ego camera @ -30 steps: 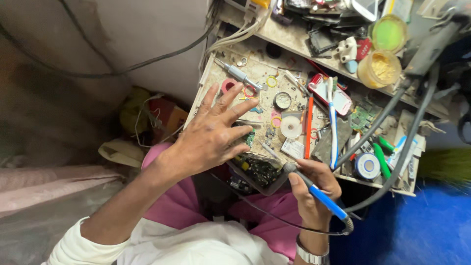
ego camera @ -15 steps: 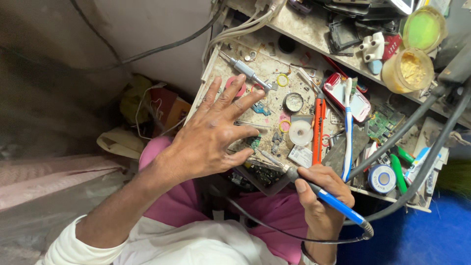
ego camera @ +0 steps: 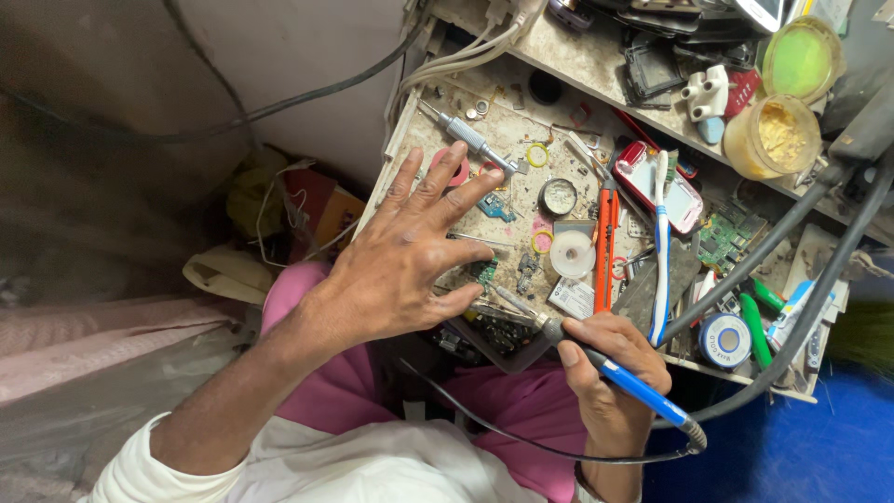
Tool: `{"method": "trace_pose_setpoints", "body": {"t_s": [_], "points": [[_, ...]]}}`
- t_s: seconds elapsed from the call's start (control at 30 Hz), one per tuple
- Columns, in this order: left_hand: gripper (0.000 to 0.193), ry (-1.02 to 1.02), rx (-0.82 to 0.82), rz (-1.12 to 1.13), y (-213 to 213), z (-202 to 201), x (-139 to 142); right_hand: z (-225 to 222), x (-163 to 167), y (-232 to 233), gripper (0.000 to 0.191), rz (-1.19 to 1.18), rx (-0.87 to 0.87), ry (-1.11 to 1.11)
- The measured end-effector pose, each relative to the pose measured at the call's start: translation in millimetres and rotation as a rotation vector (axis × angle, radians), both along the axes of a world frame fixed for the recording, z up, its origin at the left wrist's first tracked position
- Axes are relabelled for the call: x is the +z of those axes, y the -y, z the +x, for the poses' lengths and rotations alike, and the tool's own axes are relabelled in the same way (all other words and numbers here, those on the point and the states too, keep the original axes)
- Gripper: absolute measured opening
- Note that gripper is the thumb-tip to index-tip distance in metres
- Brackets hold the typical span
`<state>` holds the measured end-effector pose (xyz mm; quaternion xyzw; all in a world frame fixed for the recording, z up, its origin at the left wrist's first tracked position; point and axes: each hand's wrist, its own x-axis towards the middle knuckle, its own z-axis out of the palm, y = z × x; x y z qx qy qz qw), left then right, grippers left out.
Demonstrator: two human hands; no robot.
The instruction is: The person cleans a small green circuit board with a toothbrush, then uses an orange utility knife to scrape or mark the board. They later use a soldering iron to work on the board's components.
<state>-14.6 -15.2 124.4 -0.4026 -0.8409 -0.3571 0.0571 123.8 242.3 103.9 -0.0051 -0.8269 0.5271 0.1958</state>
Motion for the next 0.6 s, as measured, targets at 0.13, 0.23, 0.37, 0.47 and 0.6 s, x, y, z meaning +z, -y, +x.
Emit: {"method": "trace_pose_setpoints", "body": {"t_s": [0.13,0.23,0.37,0.47,0.6], "points": [[0.033,0.012,0.002,0.0,-0.1,-0.1,0.2,-0.8,2.0,1.0,0.025,0.027,-0.01,0.011],[0.033,0.027,0.0,-0.008,-0.4,-0.7,0.4,-1.2,1.8,1.1,0.025,0.032,-0.019,0.019],[0.034,0.023,-0.006,-0.01,-0.1,-1.0,0.2,0.0,-0.4,0.2,0.024,-0.025,-0.014,-0.04],[0.034,0.02,-0.006,-0.009,0.5,-0.9,-0.3,0.8,-2.4,0.7,0.024,-0.055,-0.017,-0.069],[0.034,0.022,-0.01,0.0,0.4,-1.0,-0.6,0.6,-1.2,1.5,0.025,-0.034,-0.017,-0.031]]}}
